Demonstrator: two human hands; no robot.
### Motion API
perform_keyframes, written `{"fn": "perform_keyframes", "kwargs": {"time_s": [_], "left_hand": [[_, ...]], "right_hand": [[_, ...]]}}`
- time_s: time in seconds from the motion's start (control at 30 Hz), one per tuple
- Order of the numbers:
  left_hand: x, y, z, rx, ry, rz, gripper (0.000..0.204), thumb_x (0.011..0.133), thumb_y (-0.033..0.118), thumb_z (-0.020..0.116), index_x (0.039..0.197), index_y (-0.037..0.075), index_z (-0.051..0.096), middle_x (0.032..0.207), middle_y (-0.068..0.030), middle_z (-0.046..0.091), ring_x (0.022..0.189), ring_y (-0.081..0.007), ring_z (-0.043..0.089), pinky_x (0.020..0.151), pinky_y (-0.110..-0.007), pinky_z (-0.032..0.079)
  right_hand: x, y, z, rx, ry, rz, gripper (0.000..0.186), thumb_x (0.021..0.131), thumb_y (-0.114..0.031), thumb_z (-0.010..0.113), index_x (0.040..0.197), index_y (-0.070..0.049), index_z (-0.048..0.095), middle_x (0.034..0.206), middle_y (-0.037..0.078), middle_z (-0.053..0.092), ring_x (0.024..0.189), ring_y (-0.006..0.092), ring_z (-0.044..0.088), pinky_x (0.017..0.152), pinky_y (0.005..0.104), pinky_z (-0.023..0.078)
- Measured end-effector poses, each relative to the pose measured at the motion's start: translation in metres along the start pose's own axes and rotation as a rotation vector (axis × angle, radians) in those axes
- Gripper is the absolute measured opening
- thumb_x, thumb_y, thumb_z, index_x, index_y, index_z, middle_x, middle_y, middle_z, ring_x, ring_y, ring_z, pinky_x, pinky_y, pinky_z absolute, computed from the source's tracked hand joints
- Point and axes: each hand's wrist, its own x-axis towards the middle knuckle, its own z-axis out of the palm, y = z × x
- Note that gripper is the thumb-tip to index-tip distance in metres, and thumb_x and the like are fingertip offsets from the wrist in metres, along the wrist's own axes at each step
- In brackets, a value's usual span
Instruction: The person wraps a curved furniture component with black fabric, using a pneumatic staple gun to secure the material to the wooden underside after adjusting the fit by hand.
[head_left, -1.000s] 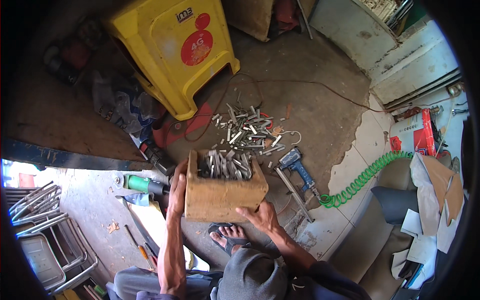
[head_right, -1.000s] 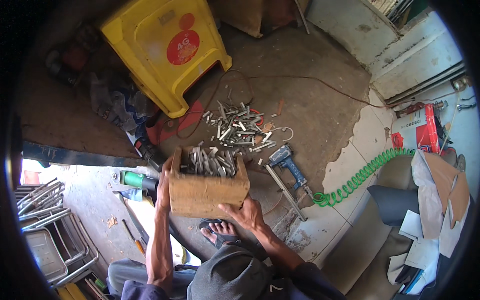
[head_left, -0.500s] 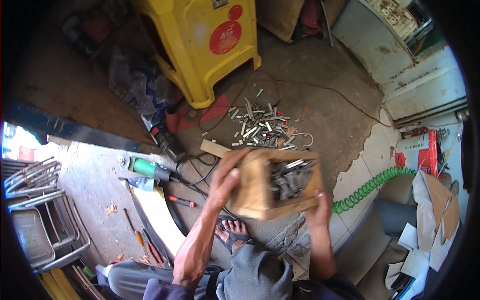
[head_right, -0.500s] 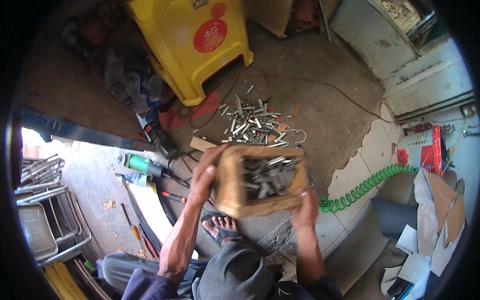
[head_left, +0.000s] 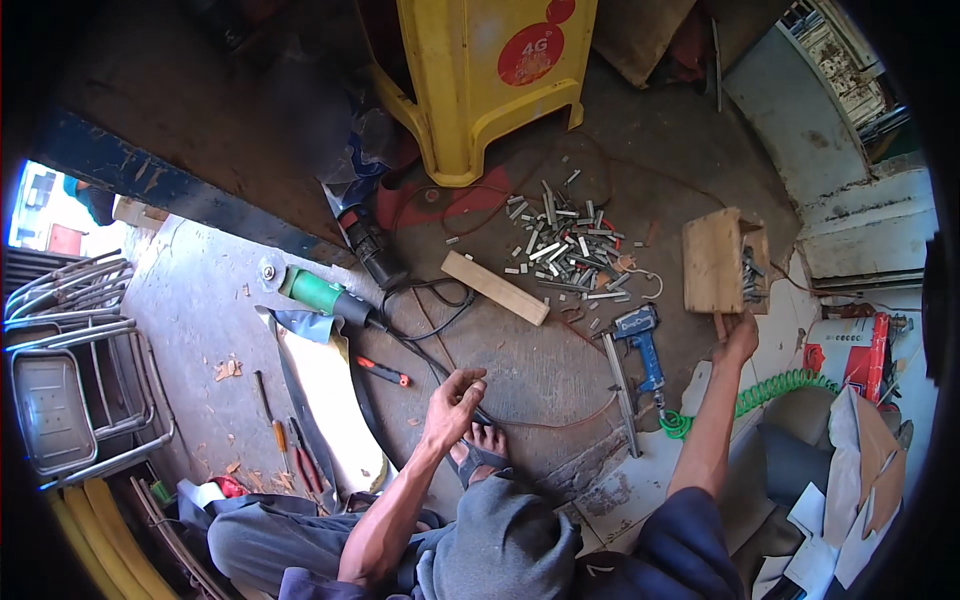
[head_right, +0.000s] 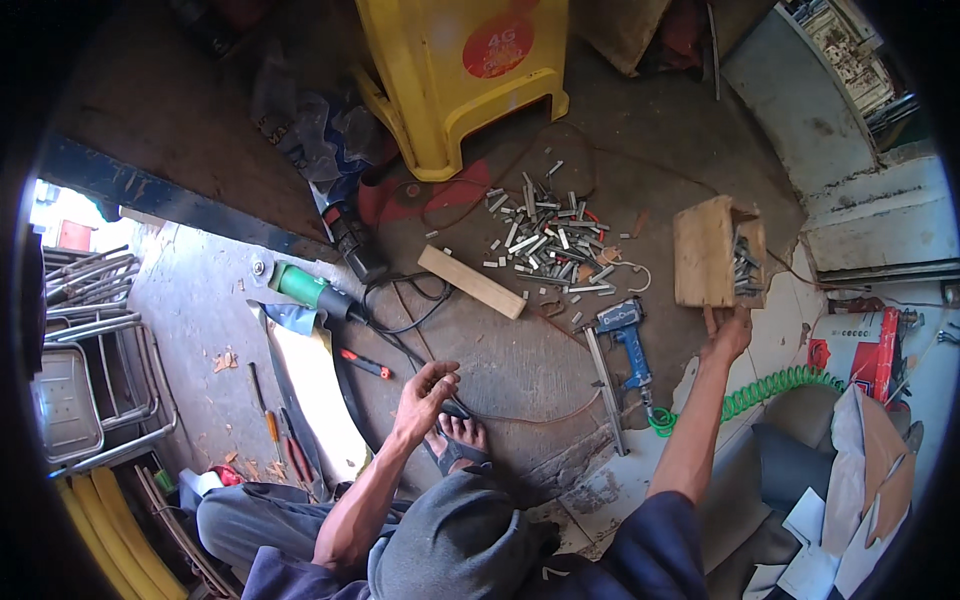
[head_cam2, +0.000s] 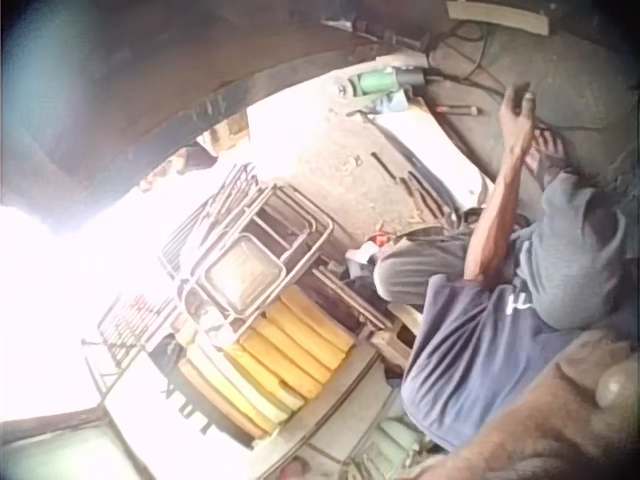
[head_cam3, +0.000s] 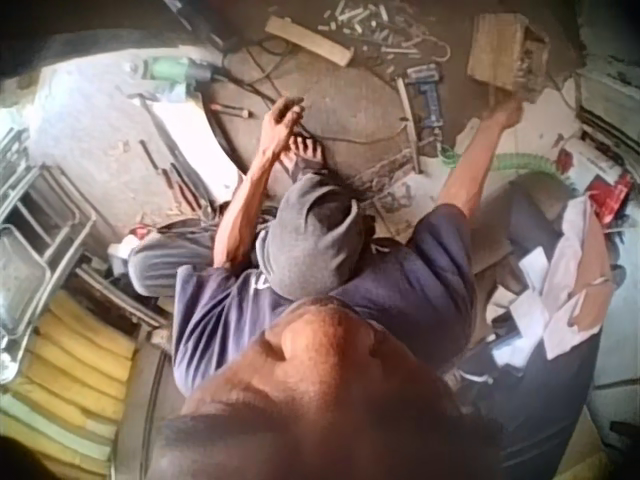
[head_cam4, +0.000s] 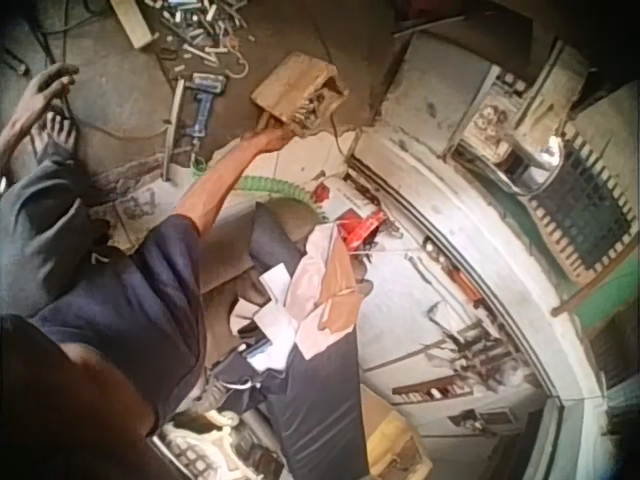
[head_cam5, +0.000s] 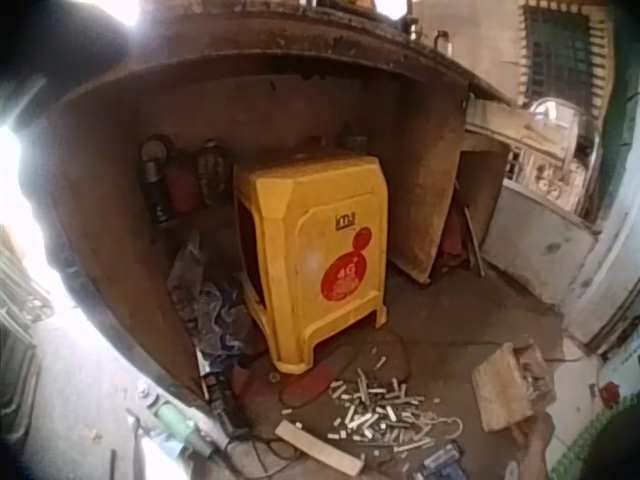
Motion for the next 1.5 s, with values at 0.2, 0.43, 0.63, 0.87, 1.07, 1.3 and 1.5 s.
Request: {"fn": "perform_keyframes", "kwargs": {"time_s": [0.2,0.43,0.63,0.87,1.07,1.3,1.5], "left_hand": [[0.010,0.003,0.017,0.107,0.012,-0.046,0.031,0.101,0.023,0.059,0.125,0.004,0.068,0.106,-0.0149,0.074,0.102,-0.0213,0.069,0.091,-0.034,0.053],[-0.020,0.000,0.066,0.313,-0.352,-0.091,0.044,0.104,0.034,0.059,0.141,0.009,0.055,0.123,-0.0139,0.069,0.119,-0.0262,0.063,0.103,-0.038,0.046],[-0.043,-0.004,0.101,-0.244,-0.955,-0.501,0.071,0.099,0.054,0.064,0.146,0.003,0.046,0.111,-0.0078,0.067,0.106,-0.0114,0.061,0.090,-0.030,0.048],[-0.062,-0.003,0.067,-0.437,-0.903,-0.208,0.043,0.101,0.033,0.068,0.125,0.000,0.054,0.107,-0.0080,0.070,0.107,-0.0193,0.065,0.101,-0.036,0.046],[-0.061,-0.006,0.063,0.013,-0.731,-0.230,0.044,0.095,0.041,0.073,0.110,0.000,0.069,0.101,-0.0129,0.075,0.096,-0.0232,0.068,0.087,-0.037,0.051],[-0.062,-0.069,0.074,1.027,-0.369,0.057,0.083,0.080,0.074,0.066,0.123,0.003,0.067,0.121,-0.0254,0.066,0.121,-0.0357,0.056,0.112,-0.052,0.029],[-0.047,-0.143,0.071,1.011,-0.311,0.260,0.071,0.086,0.062,0.068,0.115,-0.002,0.069,0.107,-0.0295,0.068,0.109,-0.0390,0.062,0.101,-0.047,0.039]], "right_hand": [[-0.101,0.084,-0.007,-1.227,-0.376,-0.345,0.064,0.099,-0.059,0.056,0.131,-0.003,0.057,0.121,0.026,0.067,0.114,0.0422,0.065,0.097,0.0519,0.048],[-0.156,0.068,-0.005,-1.058,-0.356,-0.204,0.055,0.104,-0.056,0.050,0.108,-0.003,0.064,0.084,0.017,0.071,0.074,0.0359,0.070,0.068,0.0473,0.054],[-0.262,0.052,0.029,-0.489,-0.470,0.545,0.064,0.100,-0.070,0.047,0.092,-0.009,0.065,0.070,0.002,0.061,0.059,0.0116,0.057,0.055,0.0302,0.049],[-0.260,0.070,0.098,-0.823,-0.808,-0.196,0.026,0.097,-0.032,0.065,0.098,-0.006,0.070,0.095,0.018,0.072,0.089,0.0367,0.070,0.078,0.0451,0.053],[-0.199,0.093,0.162,-1.028,-0.611,-0.712,0.023,0.088,-0.022,0.074,0.109,-0.014,0.074,0.100,0.011,0.067,0.103,0.0334,0.064,0.085,0.0463,0.054],[-0.181,0.107,0.173,-0.754,-0.686,-0.489,0.015,0.086,-0.013,0.076,0.099,-0.007,0.078,0.098,0.010,0.067,0.098,0.0270,0.064,0.087,0.0386,0.052],[-0.200,0.077,0.131,0.074,-0.645,0.422,0.015,0.096,-0.012,0.072,0.111,-0.009,0.071,0.101,0.005,0.070,0.085,0.0140,0.067,0.072,0.0298,0.056]]}}
